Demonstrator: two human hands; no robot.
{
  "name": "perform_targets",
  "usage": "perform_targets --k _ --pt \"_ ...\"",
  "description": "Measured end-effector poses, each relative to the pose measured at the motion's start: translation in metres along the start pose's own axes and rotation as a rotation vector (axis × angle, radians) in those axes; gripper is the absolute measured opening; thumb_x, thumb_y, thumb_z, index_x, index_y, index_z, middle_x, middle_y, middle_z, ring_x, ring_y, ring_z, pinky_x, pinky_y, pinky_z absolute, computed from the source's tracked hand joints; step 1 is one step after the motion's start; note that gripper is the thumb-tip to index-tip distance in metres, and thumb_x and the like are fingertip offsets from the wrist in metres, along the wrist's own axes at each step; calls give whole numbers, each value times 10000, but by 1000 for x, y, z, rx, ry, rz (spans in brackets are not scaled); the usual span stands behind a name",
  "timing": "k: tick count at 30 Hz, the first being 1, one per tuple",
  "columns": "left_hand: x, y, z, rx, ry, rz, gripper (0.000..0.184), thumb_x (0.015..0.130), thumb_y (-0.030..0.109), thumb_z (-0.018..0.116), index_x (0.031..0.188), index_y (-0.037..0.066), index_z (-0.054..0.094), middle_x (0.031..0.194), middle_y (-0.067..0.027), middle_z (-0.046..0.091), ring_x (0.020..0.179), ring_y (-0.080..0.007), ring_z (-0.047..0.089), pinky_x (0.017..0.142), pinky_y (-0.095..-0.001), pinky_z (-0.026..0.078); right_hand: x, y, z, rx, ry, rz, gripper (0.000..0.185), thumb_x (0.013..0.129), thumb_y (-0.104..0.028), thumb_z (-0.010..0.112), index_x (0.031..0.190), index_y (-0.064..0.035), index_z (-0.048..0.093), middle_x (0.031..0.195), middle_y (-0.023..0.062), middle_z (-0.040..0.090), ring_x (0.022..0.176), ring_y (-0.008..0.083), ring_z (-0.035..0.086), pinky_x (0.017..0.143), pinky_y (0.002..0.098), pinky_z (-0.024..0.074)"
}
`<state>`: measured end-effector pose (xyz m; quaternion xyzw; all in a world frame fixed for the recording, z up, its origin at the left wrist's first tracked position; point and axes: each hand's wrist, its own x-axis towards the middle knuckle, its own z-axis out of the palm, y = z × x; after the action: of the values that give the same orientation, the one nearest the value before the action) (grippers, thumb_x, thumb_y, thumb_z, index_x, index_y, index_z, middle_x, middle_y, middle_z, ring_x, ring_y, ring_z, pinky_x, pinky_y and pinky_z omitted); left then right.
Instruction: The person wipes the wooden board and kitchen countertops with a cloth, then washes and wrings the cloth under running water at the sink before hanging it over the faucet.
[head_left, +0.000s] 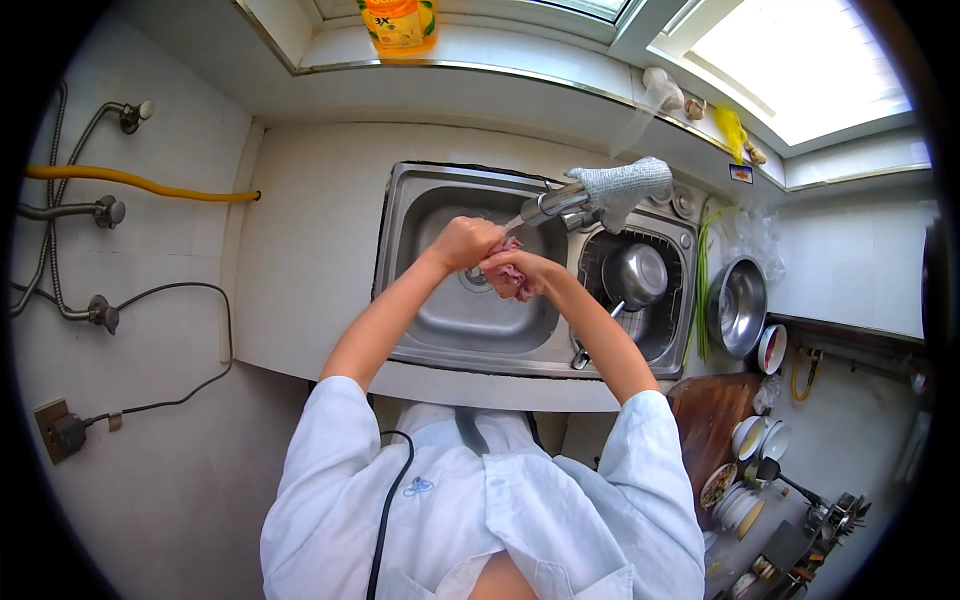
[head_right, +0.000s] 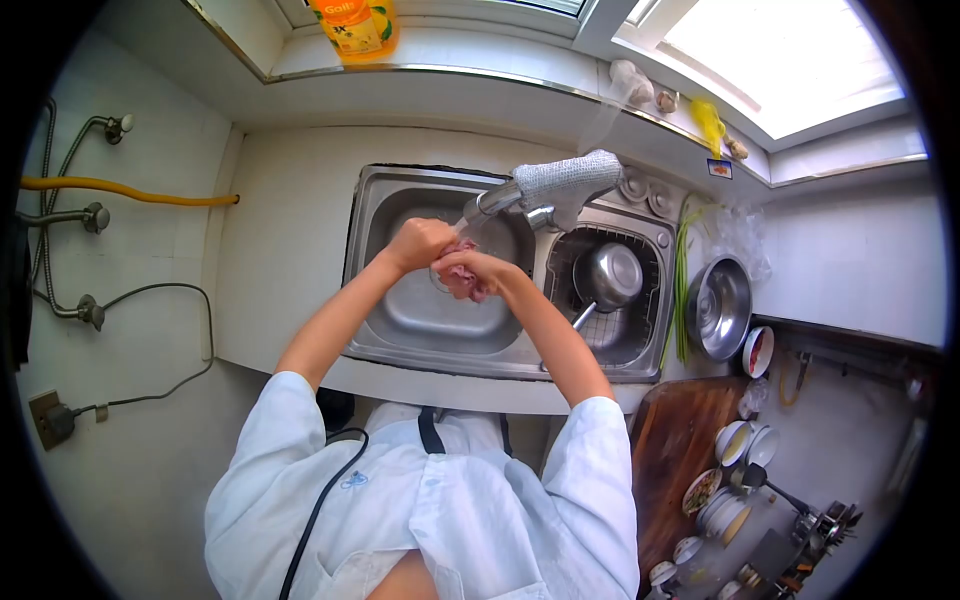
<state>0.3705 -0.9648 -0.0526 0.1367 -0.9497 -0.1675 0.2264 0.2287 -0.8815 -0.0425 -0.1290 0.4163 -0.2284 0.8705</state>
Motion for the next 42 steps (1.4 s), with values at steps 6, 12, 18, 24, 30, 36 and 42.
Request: perform_targets --k 6,12,18,24,30,36,42 --pt "-18 6 -11 -267 -181 -577 85 704 108 626 785 95 602 698 -71 614 685 -220 615 611 -317 481 -15 -10 -4 -131 270 -190 250 828 -313 611 760 -76 567 565 -17 508 380 44 409 310 197 234" --pt "-32 34 18 -1675 163 -955 376 749 58 643 1099 111 518 983 -40 598 910 -171 583 792 -310 470 30 21 15 -241 828 -705 215 861 -209 509 869 -1 564 764 64 572 658 124 536 555 265 414" --pt "-28 22 66 -1849 526 -1187 395 724 -15 624 1076 69 468 913 -103 588 788 -198 621 674 -313 531 45 69 33 -531 798 -889 396 812 -104 470 1162 73 415 1216 251 419 1148 364 410 978 371 310" --pt "-35 4 23 -1653 -74 -1278 323 703 36 605 1019 23 538 911 -99 616 790 -165 611 666 -268 512 -26 44 29 -1534 909 -1051 404 708 -62 547 1105 -29 484 1102 136 530 1013 268 524 830 366 436" --pt "16 24 -32 -1370 -651 -1011 191 627 -20 649 791 17 560 579 -60 538 440 -133 514 387 -280 428 -12 -1 12 -1940 749 -1154 335 668 -98 590 976 -5 495 905 87 581 795 256 590 690 330 483" --pt "9 16 6 -573 -198 -612 218 634 37 636 818 18 521 549 -144 555 442 -238 561 391 -352 421 -1 -21 13 -1900 843 -885 186 625 -136 638 728 -40 516 672 123 590 651 270 624 523 354 481" --pt "10 25 -12 -72 -246 -436 258 679 135 597 896 60 480 672 -168 608 631 -348 602 545 -417 479 3 0 24 -1431 899 -586 141 638 -156 658 663 -32 594 680 182 606 684 314 624 563 383 481"
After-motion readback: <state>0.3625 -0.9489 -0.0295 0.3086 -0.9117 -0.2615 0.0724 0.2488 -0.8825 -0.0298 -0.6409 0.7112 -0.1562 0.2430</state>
